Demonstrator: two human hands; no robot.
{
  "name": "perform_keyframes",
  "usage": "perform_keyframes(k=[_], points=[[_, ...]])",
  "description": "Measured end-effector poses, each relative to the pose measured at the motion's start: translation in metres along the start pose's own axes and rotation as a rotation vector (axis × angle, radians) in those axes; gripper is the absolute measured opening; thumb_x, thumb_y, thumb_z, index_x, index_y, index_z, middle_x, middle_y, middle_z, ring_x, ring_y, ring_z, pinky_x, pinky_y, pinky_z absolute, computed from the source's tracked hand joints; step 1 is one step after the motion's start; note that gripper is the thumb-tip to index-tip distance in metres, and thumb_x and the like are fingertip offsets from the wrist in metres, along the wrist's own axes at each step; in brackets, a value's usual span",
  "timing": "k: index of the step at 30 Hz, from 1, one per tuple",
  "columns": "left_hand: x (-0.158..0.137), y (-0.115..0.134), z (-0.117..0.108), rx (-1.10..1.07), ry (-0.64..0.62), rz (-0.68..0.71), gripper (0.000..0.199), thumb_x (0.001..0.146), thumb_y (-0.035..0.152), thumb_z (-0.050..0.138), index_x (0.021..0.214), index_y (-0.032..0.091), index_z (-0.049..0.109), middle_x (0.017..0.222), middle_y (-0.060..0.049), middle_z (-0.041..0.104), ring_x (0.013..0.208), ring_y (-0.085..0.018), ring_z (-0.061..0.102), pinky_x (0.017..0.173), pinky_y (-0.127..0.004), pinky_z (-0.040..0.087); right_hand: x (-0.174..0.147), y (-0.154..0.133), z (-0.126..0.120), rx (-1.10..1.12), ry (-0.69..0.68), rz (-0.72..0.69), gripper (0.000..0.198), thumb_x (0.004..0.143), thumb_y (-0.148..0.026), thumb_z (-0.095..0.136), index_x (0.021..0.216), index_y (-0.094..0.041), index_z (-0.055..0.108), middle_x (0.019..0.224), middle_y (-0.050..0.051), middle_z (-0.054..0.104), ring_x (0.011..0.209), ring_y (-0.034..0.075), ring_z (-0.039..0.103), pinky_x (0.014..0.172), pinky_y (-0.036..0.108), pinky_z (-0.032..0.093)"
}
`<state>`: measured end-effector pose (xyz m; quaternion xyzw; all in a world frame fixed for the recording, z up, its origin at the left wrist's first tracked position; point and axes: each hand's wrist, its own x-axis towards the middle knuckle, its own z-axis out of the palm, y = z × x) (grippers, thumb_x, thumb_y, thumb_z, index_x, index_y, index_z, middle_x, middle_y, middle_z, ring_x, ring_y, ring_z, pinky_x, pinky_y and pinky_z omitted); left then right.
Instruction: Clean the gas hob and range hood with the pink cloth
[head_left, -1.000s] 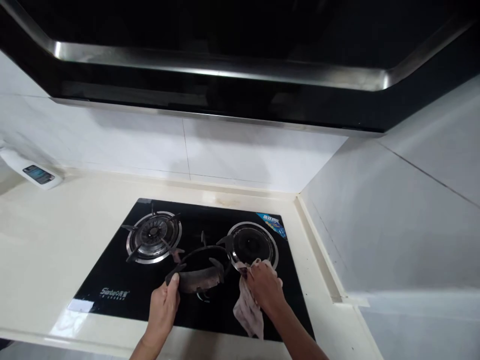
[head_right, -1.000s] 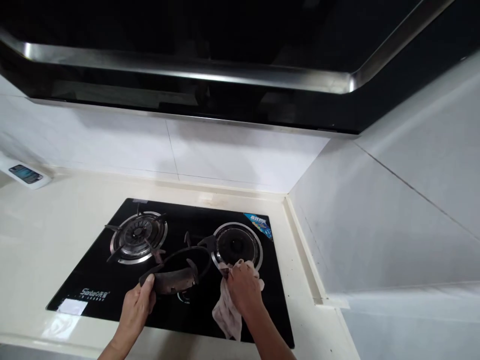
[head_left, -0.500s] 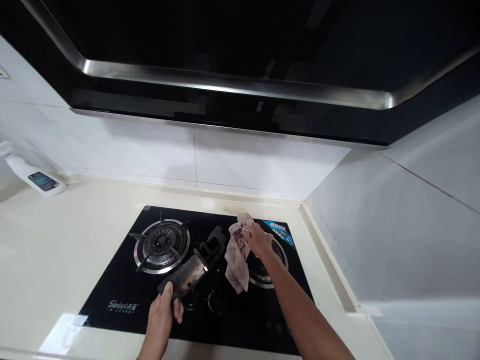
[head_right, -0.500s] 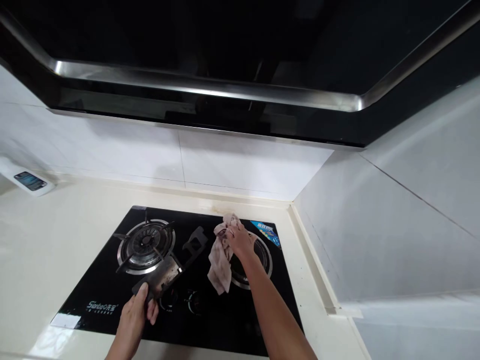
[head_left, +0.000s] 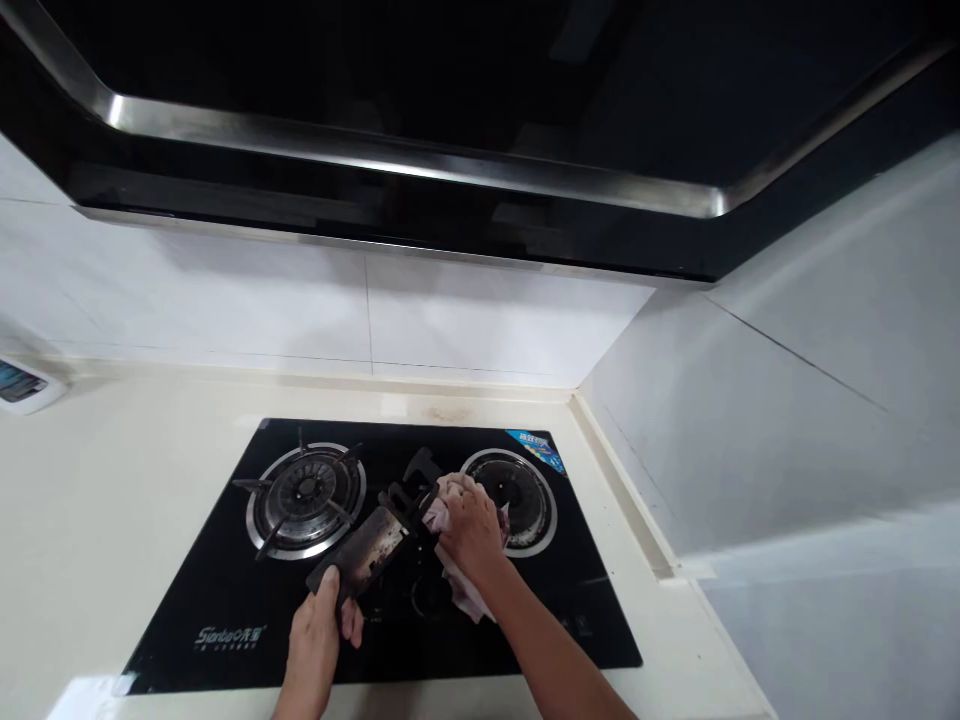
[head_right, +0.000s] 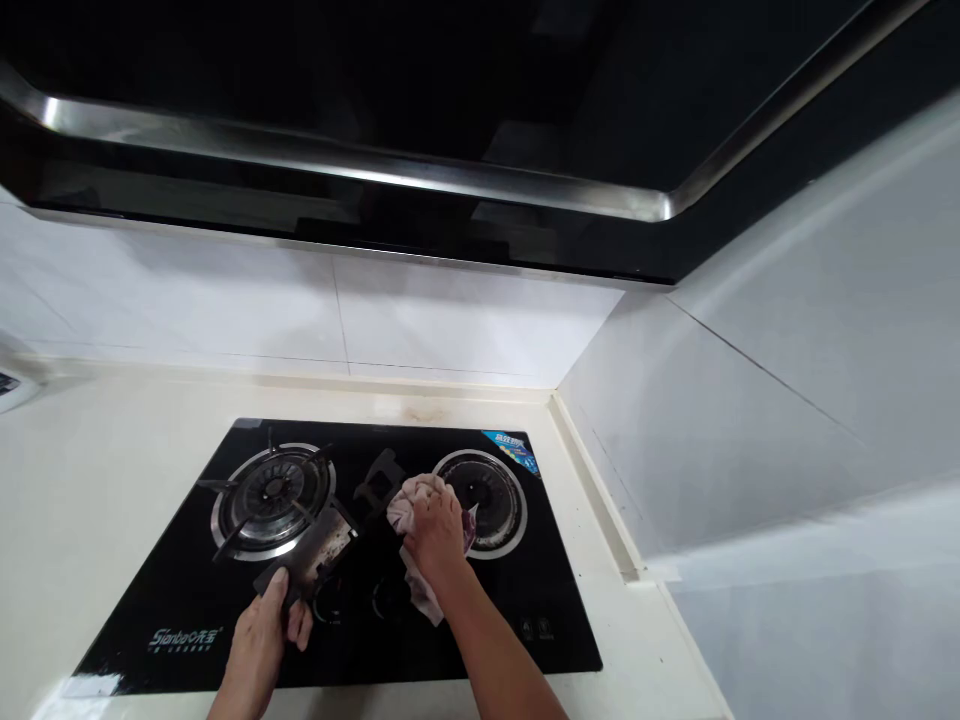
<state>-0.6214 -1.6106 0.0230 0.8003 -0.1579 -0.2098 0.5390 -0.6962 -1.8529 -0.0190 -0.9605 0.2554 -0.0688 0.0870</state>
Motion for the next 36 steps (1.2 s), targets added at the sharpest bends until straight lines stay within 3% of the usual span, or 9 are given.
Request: perform_keyframes(k=[6, 10, 14, 17, 19, 22, 28, 32, 36], points=[[0.005, -0.005, -0.004, -0.100, -0.065, -0.027, 0.070, 0.096, 0.066, 0.027, 0.041, 0.025, 0.042, 0.043, -0.003, 0.053, 0.051, -0.018, 0.052, 0.061, -0.031, 0.042, -0.048, 0.020, -0.002, -0.023, -0.055, 0.120, 0.062, 0.082, -0.034, 0.063, 0.142, -0.023, 0.050, 0.141, 0.014, 0.056, 0.137, 0.035, 0.042, 0.108, 0.047, 0.034], [0.005, -0.008, -0.008, -0.290, -0.162, -0.111, 0.065, 0.094, 0.064, 0.035, 0.044, 0.024, 0.044, 0.044, -0.003, 0.051, 0.049, -0.017, 0.051, 0.056, -0.030, 0.041, -0.071, 0.051, -0.006, -0.056, -0.072, 0.172, 0.054, 0.081, -0.033, 0.063, 0.133, -0.025, 0.057, 0.140, 0.012, 0.057, 0.137, 0.033, 0.042, 0.105, 0.046, 0.034], [0.004, -0.007, -0.012, -0.304, -0.267, -0.150, 0.061, 0.093, 0.060, 0.038, 0.045, 0.023, 0.043, 0.046, -0.004, 0.052, 0.051, -0.018, 0.055, 0.050, -0.029, 0.038, -0.085, 0.084, -0.012, -0.108, -0.085, 0.182, 0.046, 0.079, -0.029, 0.063, 0.125, -0.027, 0.061, 0.138, 0.009, 0.058, 0.131, 0.032, 0.046, 0.103, 0.046, 0.034], [0.002, -0.002, -0.014, -0.390, -0.262, -0.106, 0.047, 0.091, 0.059, 0.048, 0.063, 0.021, 0.053, 0.050, 0.000, 0.055, 0.053, -0.018, 0.058, 0.053, -0.030, 0.043, -0.090, 0.102, -0.015, -0.154, -0.100, 0.187, 0.042, 0.079, -0.027, 0.064, 0.122, -0.025, 0.063, 0.137, 0.010, 0.059, 0.129, 0.032, 0.046, 0.104, 0.048, 0.032], [0.003, 0.000, -0.015, -0.456, -0.255, -0.083, 0.040, 0.089, 0.060, 0.054, 0.076, 0.021, 0.053, 0.051, 0.003, 0.055, 0.052, -0.017, 0.058, 0.056, -0.030, 0.044, -0.091, 0.113, -0.017, -0.176, -0.102, 0.225, 0.043, 0.080, -0.026, 0.065, 0.123, -0.024, 0.062, 0.138, 0.010, 0.058, 0.130, 0.032, 0.044, 0.104, 0.047, 0.032], [0.004, 0.002, -0.016, -0.455, -0.279, -0.090, 0.041, 0.087, 0.061, 0.057, 0.080, 0.021, 0.049, 0.052, 0.003, 0.058, 0.053, -0.018, 0.060, 0.056, -0.030, 0.043, -0.084, 0.134, -0.021, -0.188, -0.114, 0.344, 0.044, 0.083, -0.024, 0.063, 0.127, -0.023, 0.059, 0.138, 0.011, 0.057, 0.132, 0.031, 0.043, 0.103, 0.047, 0.033], [-0.002, 0.004, -0.018, -0.404, -0.357, -0.107, 0.040, 0.088, 0.059, 0.057, 0.084, 0.021, 0.050, 0.059, -0.002, 0.065, 0.059, -0.019, 0.063, 0.060, -0.030, 0.042, -0.031, 0.180, -0.035, -0.159, -0.111, 0.474, 0.065, 0.087, -0.027, 0.059, 0.148, -0.022, 0.040, 0.133, 0.013, 0.059, 0.121, 0.031, 0.053, 0.099, 0.049, 0.038], [0.000, 0.003, -0.020, -0.329, -0.425, -0.084, 0.042, 0.090, 0.062, 0.052, 0.090, 0.021, 0.050, 0.062, -0.003, 0.069, 0.060, -0.018, 0.061, 0.060, -0.030, 0.041, -0.020, 0.181, -0.028, -0.139, -0.072, 0.550, 0.057, 0.092, -0.031, 0.052, 0.149, -0.028, 0.042, 0.147, 0.012, 0.048, 0.132, 0.034, 0.045, 0.100, 0.052, 0.040], [0.007, 0.002, -0.019, -0.201, -0.477, -0.026, 0.042, 0.093, 0.063, 0.048, 0.093, 0.021, 0.051, 0.066, -0.004, 0.071, 0.059, -0.015, 0.055, 0.061, -0.029, 0.040, -0.064, 0.149, -0.008, -0.142, -0.036, 0.540, 0.060, 0.092, -0.048, 0.053, 0.149, -0.031, 0.044, 0.160, 0.012, 0.031, 0.142, 0.039, 0.031, 0.105, 0.058, 0.034]])
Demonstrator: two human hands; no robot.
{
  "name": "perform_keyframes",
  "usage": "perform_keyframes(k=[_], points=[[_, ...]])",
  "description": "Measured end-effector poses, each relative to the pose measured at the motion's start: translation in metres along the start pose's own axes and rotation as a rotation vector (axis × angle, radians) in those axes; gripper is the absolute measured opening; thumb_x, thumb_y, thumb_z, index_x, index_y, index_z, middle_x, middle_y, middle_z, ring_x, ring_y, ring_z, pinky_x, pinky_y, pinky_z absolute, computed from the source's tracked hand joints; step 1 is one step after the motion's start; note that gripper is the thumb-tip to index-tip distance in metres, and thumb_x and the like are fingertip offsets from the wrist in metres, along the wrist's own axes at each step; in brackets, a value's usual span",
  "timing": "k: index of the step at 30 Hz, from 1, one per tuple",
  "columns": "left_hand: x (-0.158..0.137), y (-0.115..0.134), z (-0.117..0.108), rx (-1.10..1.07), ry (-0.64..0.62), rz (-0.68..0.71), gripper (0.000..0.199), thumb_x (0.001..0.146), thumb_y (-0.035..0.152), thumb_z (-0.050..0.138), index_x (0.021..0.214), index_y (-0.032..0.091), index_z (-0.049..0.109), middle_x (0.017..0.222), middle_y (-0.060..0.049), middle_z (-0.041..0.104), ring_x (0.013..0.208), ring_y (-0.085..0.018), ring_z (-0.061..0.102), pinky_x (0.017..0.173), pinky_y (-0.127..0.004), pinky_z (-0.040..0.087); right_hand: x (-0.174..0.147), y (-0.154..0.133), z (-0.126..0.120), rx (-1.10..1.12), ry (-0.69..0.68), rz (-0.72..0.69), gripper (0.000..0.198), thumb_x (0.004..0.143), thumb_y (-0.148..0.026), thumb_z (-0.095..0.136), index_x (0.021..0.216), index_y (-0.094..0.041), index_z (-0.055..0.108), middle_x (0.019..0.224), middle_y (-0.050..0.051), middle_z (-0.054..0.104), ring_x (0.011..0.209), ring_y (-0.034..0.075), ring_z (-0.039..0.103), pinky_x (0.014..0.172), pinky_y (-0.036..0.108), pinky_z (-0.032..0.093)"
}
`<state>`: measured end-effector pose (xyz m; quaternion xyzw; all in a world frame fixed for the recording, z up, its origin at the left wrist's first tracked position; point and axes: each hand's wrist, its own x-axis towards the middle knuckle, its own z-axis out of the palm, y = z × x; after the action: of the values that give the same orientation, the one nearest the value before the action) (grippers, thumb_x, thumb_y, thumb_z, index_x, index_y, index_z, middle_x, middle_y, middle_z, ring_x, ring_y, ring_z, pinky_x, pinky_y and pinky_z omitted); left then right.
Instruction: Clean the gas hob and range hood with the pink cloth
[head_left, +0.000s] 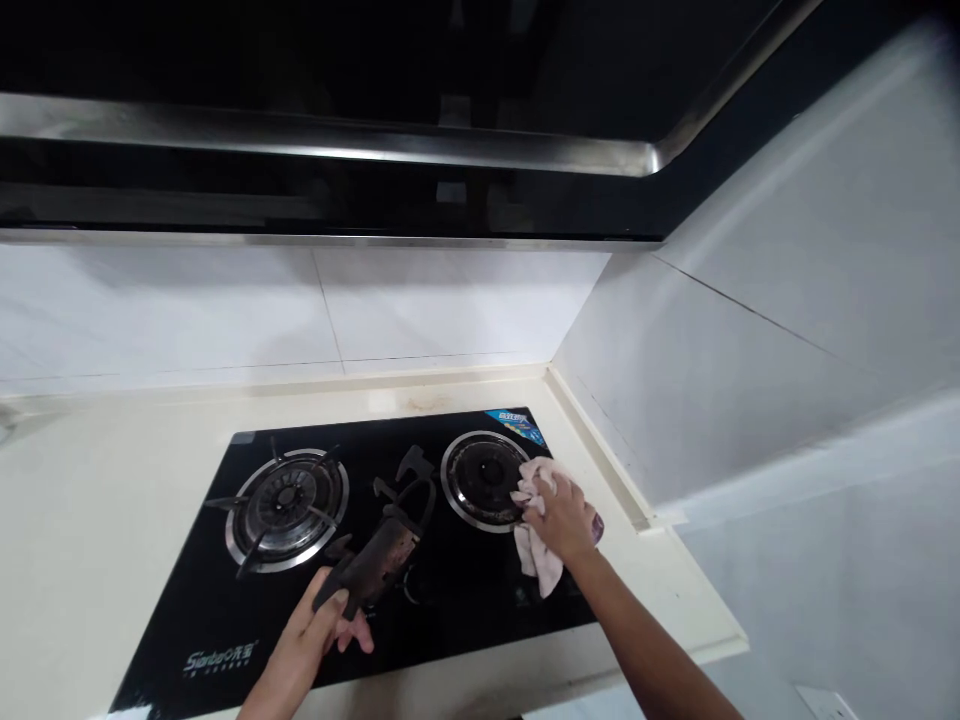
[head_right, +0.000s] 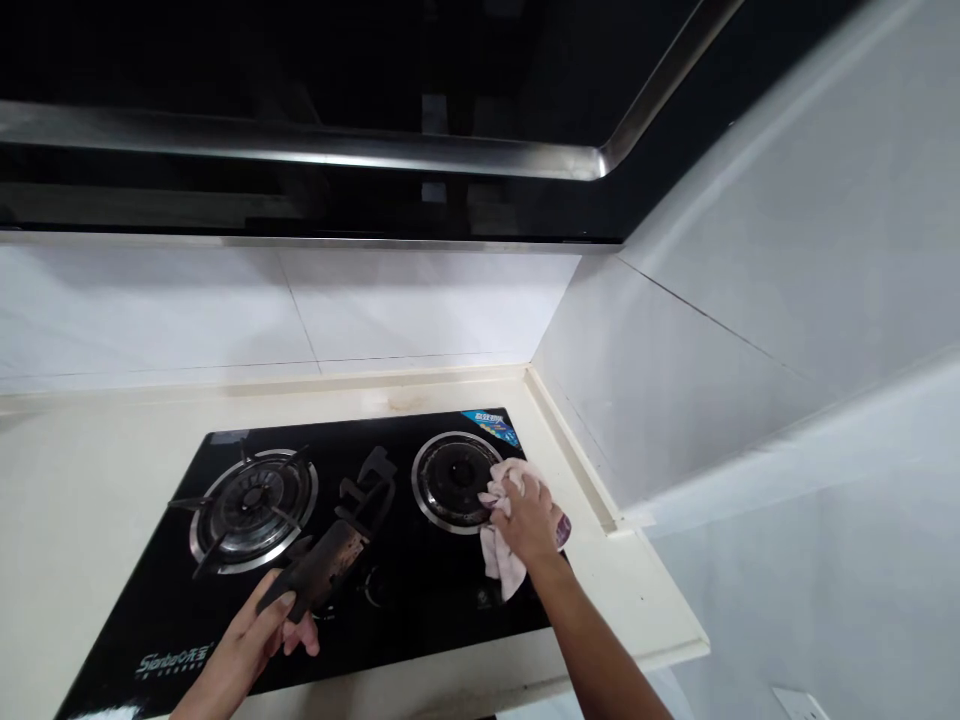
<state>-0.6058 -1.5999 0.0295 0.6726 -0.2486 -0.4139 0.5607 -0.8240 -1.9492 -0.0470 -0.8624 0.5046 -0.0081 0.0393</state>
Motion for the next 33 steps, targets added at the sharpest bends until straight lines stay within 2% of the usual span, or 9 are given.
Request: perform_keyframes(k=[3, 5, 8, 11, 14, 20, 24, 27, 33], points=[[0.005, 0.006, 0.006, 0.031, -0.019, 0.038, 0.042, 0.094, 0.062, 0.047, 0.095, 0.020, 0.052, 0.065, -0.004, 0.071, 0.060, -0.016, 0.055, 0.062, -0.029, 0.042, -0.057, -0.005, 0.014, 0.013, 0.000, -0.130, 0.079, 0.080, -0.062, 0.067, 0.148, -0.028, 0.046, 0.161, 0.017, 0.029, 0.143, 0.047, 0.026, 0.106, 0.063, 0.031], [0.007, 0.016, 0.013, 0.046, -0.022, 0.057, 0.041, 0.095, 0.061, 0.046, 0.098, 0.020, 0.054, 0.064, -0.003, 0.071, 0.058, -0.016, 0.054, 0.060, -0.028, 0.041, -0.087, -0.006, 0.022, 0.031, -0.002, -0.230, 0.089, 0.068, -0.057, 0.079, 0.147, -0.033, 0.047, 0.161, 0.014, 0.030, 0.144, 0.049, 0.024, 0.106, 0.063, 0.030], [0.014, 0.034, 0.025, 0.100, -0.031, 0.104, 0.039, 0.096, 0.059, 0.043, 0.093, 0.021, 0.053, 0.063, -0.002, 0.069, 0.058, -0.016, 0.053, 0.061, -0.028, 0.041, -0.107, -0.002, 0.030, 0.058, 0.017, -0.309, 0.072, 0.068, -0.039, 0.080, 0.137, -0.041, 0.056, 0.156, 0.008, 0.042, 0.140, 0.044, 0.033, 0.101, 0.057, 0.036], [0.033, 0.052, 0.042, 0.218, -0.073, 0.181, 0.039, 0.098, 0.058, 0.041, 0.086, 0.022, 0.051, 0.065, 0.000, 0.067, 0.063, -0.016, 0.054, 0.067, -0.028, 0.042, -0.106, 0.004, 0.038, 0.099, 0.111, -0.356, 0.059, 0.072, -0.030, 0.073, 0.129, -0.041, 0.062, 0.146, 0.006, 0.052, 0.131, 0.038, 0.044, 0.095, 0.051, 0.041], [0.066, 0.060, 0.066, 0.322, -0.100, 0.255, 0.036, 0.100, 0.055, 0.039, 0.090, 0.023, 0.051, 0.067, 0.002, 0.063, 0.069, -0.016, 0.056, 0.073, -0.029, 0.043, -0.101, 0.008, 0.050, 0.136, 0.280, -0.395, 0.053, 0.073, -0.031, 0.071, 0.125, -0.037, 0.065, 0.141, 0.006, 0.056, 0.126, 0.037, 0.047, 0.094, 0.049, 0.041], [0.138, 0.038, 0.116, 0.497, -0.182, 0.304, 0.031, 0.103, 0.046, 0.030, 0.095, 0.023, 0.049, 0.064, 0.005, 0.056, 0.063, -0.014, 0.056, 0.071, -0.028, 0.043, -0.099, 0.011, 0.068, 0.170, 0.491, -0.446, 0.051, 0.074, -0.035, 0.069, 0.125, -0.034, 0.064, 0.137, 0.006, 0.058, 0.122, 0.036, 0.050, 0.096, 0.048, 0.038], [0.161, 0.024, 0.138, 0.591, -0.240, 0.309, 0.025, 0.103, 0.037, 0.029, 0.104, 0.022, 0.050, 0.065, 0.004, 0.054, 0.061, -0.014, 0.056, 0.066, -0.026, 0.042, -0.098, 0.012, 0.067, 0.178, 0.497, -0.451, 0.052, 0.071, -0.035, 0.070, 0.123, -0.034, 0.064, 0.137, 0.006, 0.059, 0.124, 0.037, 0.049, 0.095, 0.047, 0.039], [0.166, 0.020, 0.146, 0.661, -0.256, 0.317, 0.023, 0.103, 0.032, 0.031, 0.109, 0.022, 0.051, 0.072, 0.001, 0.060, 0.064, -0.014, 0.061, 0.064, -0.026, 0.042, -0.098, 0.012, 0.064, 0.179, 0.471, -0.441, 0.055, 0.069, -0.032, 0.069, 0.123, -0.034, 0.064, 0.138, 0.005, 0.059, 0.126, 0.036, 0.049, 0.095, 0.046, 0.039], [0.173, 0.017, 0.146, 0.945, -0.177, 0.287, 0.024, 0.104, 0.025, 0.031, 0.118, 0.022, 0.050, 0.097, -0.005, 0.072, 0.089, -0.016, 0.072, 0.075, -0.024, 0.047, -0.099, 0.011, 0.061, 0.206, 0.460, -0.439, 0.051, 0.069, -0.031, 0.068, 0.120, -0.033, 0.066, 0.136, 0.005, 0.060, 0.124, 0.036, 0.050, 0.095, 0.045, 0.039]])
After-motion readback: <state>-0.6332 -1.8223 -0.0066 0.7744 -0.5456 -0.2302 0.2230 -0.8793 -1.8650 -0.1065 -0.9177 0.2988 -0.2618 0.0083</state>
